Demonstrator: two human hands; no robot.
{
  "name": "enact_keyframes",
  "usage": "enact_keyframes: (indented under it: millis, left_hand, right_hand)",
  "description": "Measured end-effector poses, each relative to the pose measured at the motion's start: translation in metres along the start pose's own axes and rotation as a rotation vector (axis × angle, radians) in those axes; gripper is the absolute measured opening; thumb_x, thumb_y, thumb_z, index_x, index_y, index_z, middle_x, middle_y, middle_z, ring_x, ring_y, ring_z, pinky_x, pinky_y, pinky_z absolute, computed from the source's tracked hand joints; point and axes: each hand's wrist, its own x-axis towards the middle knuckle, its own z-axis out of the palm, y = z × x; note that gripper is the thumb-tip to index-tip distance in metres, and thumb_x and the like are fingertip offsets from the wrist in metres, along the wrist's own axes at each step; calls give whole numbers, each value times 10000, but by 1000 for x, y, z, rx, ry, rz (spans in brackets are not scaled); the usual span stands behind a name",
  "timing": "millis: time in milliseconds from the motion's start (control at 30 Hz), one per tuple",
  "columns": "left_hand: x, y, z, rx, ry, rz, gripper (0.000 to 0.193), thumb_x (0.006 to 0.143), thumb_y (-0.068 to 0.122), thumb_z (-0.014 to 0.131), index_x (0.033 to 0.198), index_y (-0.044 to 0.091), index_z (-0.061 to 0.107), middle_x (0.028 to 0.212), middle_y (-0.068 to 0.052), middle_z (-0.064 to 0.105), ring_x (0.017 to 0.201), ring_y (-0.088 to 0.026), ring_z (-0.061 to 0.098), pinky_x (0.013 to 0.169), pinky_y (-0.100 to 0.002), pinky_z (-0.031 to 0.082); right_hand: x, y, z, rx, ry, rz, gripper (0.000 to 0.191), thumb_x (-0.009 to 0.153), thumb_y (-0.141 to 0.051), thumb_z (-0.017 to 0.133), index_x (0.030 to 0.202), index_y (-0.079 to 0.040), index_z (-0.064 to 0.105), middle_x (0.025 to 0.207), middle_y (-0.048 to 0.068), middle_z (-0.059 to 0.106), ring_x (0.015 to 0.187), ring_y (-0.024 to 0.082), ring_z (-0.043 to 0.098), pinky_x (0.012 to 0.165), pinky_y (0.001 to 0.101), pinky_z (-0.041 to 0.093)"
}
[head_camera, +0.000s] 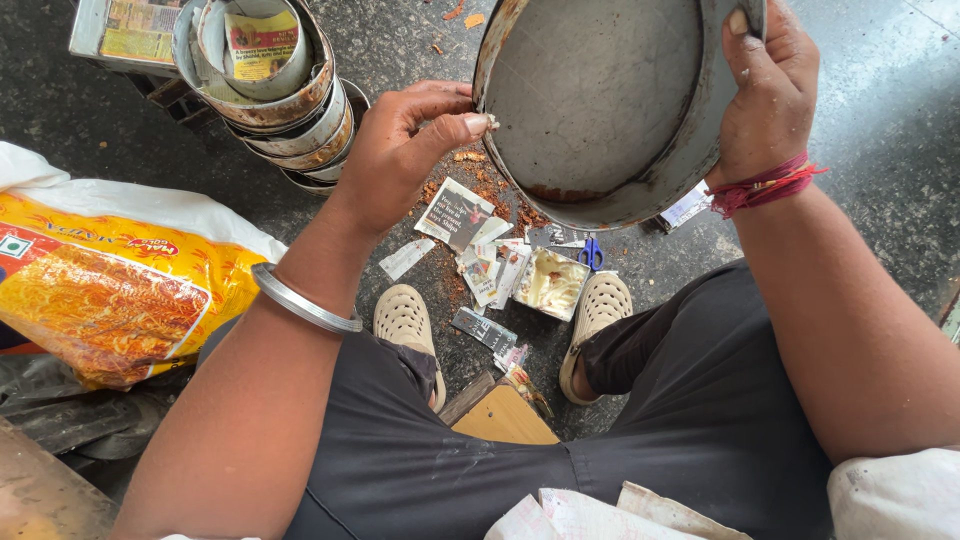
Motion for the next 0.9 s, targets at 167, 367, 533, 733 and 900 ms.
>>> enact_keyframes:
  millis: [167, 367, 533, 733, 900]
  left_hand:
    - [0, -1, 0, -49, -12, -16, 488, 935, 311, 645, 1206, -91, 707, 1233, -177, 692, 1192, -220, 655, 1067, -342, 512]
    - [1, -7, -1, -70, 2, -25, 502, 941, 286, 628, 1246, -110, 671, 1285, -187, 681, 1234, -228, 645, 1083, -341, 508]
    - [0, -13, -2, -35, 7, -8, 477, 948, 277, 620, 1207, -115, 698, 1303, -206, 678, 1263, -249, 630, 1104, -351, 484]
    - [0, -16, -2, 6, 43, -16, 469, 956, 303, 609, 1156, -101, 741, 1345, -209, 670, 1281, -253, 629, 1113, -357, 477]
    - [1, -14, 0, 4, 50, -51, 491, 931, 323, 629, 1182, -90, 713, 1277, -200, 696, 1215, -242, 658, 1075, -349, 502]
  right_hand:
    - [1, -4, 3, 20, 25, -9, 128, 1170, -96, 562, 1151, -31, 670, 1016, -36, 636, 914, 73, 550, 895, 261, 475]
    - [1, -9, 8, -7, 28, -25, 107, 1117, -114, 570, 1101, -62, 662, 975, -63, 623, 907, 56, 552, 889, 249, 476]
    - [0, -4, 4, -4, 33, -50, 105, 1176, -72, 570, 1151, -52, 670, 965, -59, 598, 897, 49, 510, 851, 235, 427]
    - [0, 6, -6, -209, 70, -111, 143, 1177, -25, 546, 1061, -34, 629, 881, -77, 495, 777, 23, 367, 726, 221, 302]
    - [1, 14, -14, -189, 92, -136, 152, 1171, 9, 551, 1034, -27, 606, 869, -69, 482, 745, 21, 336, 680, 219, 258]
